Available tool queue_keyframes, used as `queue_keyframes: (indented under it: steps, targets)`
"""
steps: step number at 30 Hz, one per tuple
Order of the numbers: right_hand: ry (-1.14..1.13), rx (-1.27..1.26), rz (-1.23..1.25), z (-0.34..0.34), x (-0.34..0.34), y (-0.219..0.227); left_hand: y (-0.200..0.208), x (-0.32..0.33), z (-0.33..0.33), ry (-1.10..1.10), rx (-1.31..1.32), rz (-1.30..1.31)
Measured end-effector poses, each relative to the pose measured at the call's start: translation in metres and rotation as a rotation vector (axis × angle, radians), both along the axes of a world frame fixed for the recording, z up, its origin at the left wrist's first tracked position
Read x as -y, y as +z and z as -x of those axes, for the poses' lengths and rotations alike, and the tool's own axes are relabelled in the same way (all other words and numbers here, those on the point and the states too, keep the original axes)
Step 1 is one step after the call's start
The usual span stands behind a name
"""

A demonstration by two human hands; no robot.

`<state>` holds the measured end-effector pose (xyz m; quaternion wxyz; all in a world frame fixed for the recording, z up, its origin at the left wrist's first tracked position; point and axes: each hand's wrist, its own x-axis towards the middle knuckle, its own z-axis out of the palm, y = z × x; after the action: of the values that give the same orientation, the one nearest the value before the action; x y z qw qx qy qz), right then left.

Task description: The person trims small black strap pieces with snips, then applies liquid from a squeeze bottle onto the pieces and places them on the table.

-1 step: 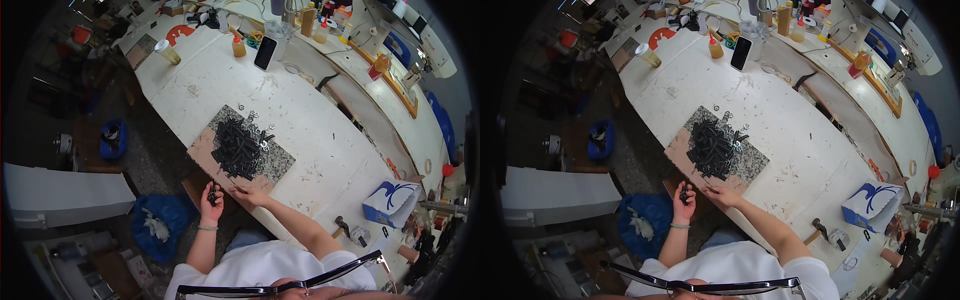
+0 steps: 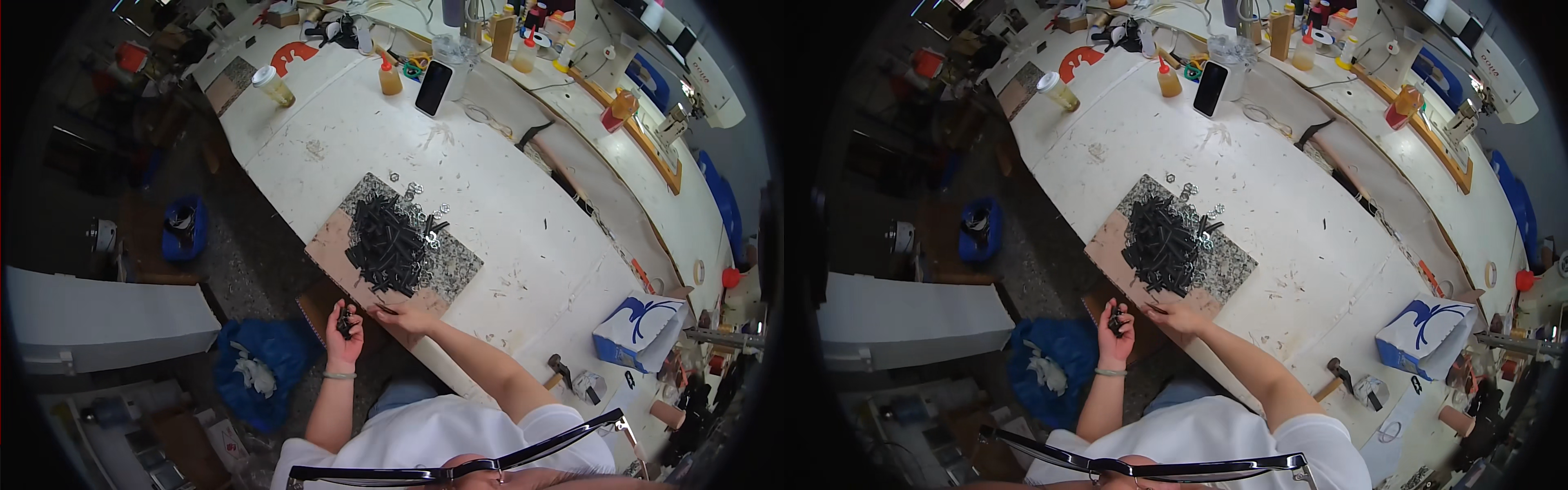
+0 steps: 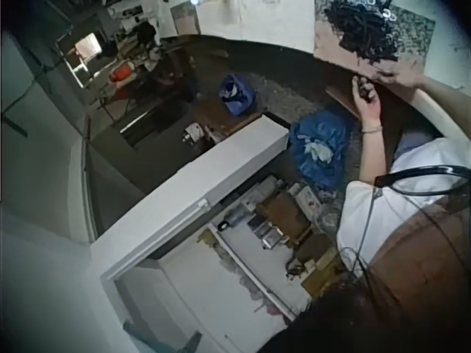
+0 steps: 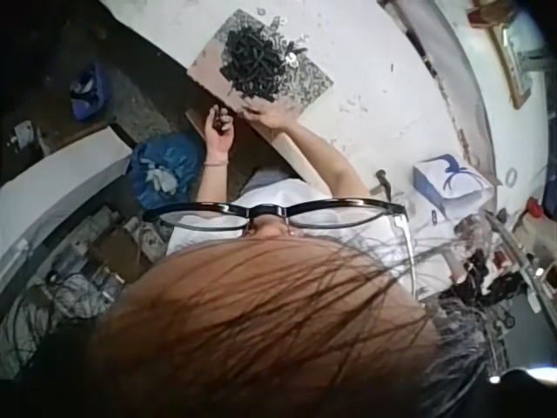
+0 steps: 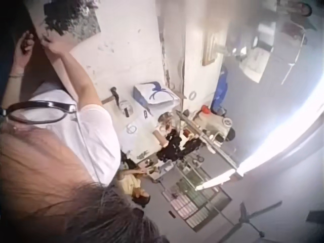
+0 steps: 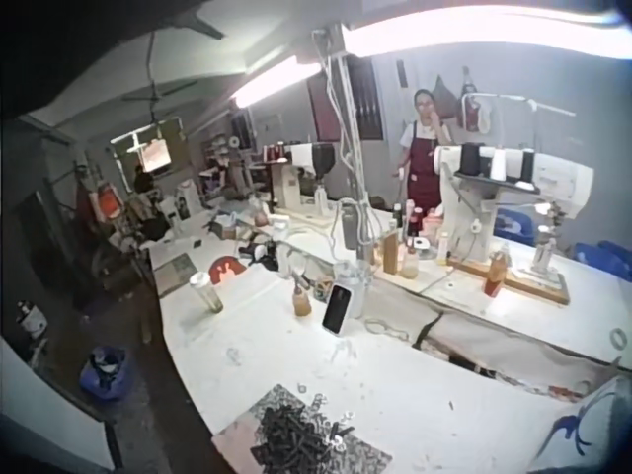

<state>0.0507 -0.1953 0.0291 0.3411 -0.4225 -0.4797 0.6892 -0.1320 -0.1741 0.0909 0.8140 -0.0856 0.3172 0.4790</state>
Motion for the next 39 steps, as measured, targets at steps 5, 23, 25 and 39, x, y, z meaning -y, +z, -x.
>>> queue_keyframes:
  steps: [5,23,25,39]
  targets:
    - [0.024,-0.103,0.163,0.015,-0.052,-0.023,-0.017,0.007,0.006,0.075,-0.11,-0.068]
    - [-0.129,-0.089,0.116,-0.042,-0.137,-0.011,-0.072,-0.017,-0.101,-0.28,-1.906,-1.35]
    - [-0.101,-0.101,0.135,-0.051,-0.137,-0.005,-0.068,-0.015,-0.105,-0.437,-2.134,-1.403]
    - [-0.315,-0.02,0.408,-0.081,-0.013,-0.006,-0.083,-0.016,-0.091,-0.348,-1.914,-1.37]
